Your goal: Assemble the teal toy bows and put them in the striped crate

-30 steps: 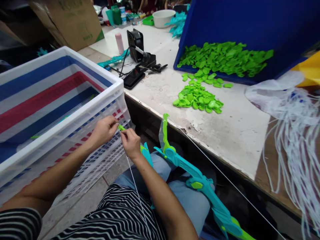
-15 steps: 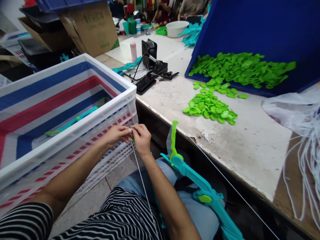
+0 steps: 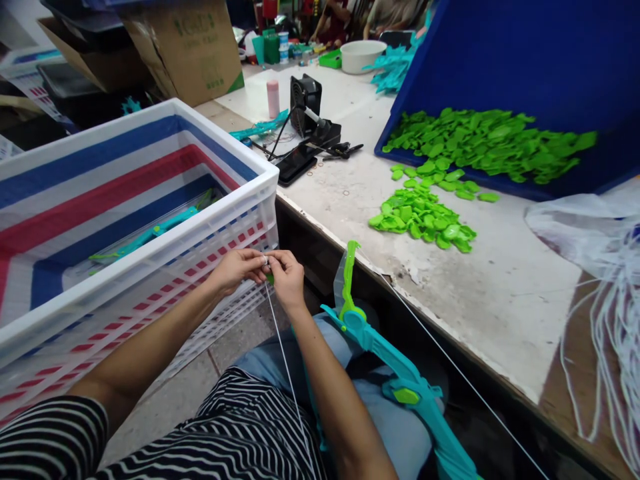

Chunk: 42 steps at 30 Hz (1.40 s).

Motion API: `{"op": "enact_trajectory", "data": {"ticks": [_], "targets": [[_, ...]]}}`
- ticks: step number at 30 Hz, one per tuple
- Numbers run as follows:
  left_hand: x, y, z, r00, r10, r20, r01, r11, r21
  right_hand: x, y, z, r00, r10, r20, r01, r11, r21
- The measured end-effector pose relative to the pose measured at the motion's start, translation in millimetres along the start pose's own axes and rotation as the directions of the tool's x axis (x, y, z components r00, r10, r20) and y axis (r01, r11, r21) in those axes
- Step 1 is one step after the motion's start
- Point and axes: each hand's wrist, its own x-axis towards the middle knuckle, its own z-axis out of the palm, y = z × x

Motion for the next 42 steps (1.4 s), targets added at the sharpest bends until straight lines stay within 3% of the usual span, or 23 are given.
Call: {"op": "enact_trajectory", "data": {"ticks": [4, 9, 12, 16, 22, 30, 35, 42], "targets": [[-2.1, 1.0, 4.9, 0.999, -0.001, -0.052, 0.001, 1.000, -0.011, -6.4, -4.1, -0.5, 0.991, -0.103, -0.085, 0.097, 0.993, -0.072], [-1.5, 4.0, 5.1, 0.997, -0.026, -0.077, 0.024, 0.999, -0.027, -9.7, -8.9, -6.2, 0.931, -0.356, 0.083, 0.362, 0.868, -0.340], [-1.0, 5.2, 2.4, 0.996, -0.043, -0.076, 0.043, 0.999, 0.004, -7.6, -6.8, -10.3, 0.918, -0.364, 0.157, 0.396, 0.819, -0.415], [0.1, 0.9, -0.6, 0.997, 0.034, -0.065, -0.024, 0.989, 0.147, -5.2, -6.3, -15.5, 0.905, -0.335, 0.263, 0.423, 0.768, -0.480], [3.3, -4.0, -2.3, 0.996, 0.078, -0.042, -0.063, 0.958, 0.281, -3.7, -11.1, -17.9, 0.898, -0.277, 0.341, 0.422, 0.761, -0.493], [-2.7, 1.7, -13.7, 0.982, 0.090, 0.168, -0.142, 0.934, 0.327, -7.9, -14.1, -13.9, 0.943, -0.247, 0.224, 0.324, 0.839, -0.437], [-5.7, -3.9, -17.6, 0.979, 0.137, 0.152, -0.191, 0.884, 0.426, -14.0, -9.4, -9.8, 0.973, -0.174, 0.155, 0.219, 0.909, -0.354], [-6.0, -13.6, -15.2, 0.952, 0.300, 0.054, -0.272, 0.756, 0.595, -19.3, -3.8, -10.3, 0.967, -0.218, 0.132, 0.253, 0.889, -0.382]]}}
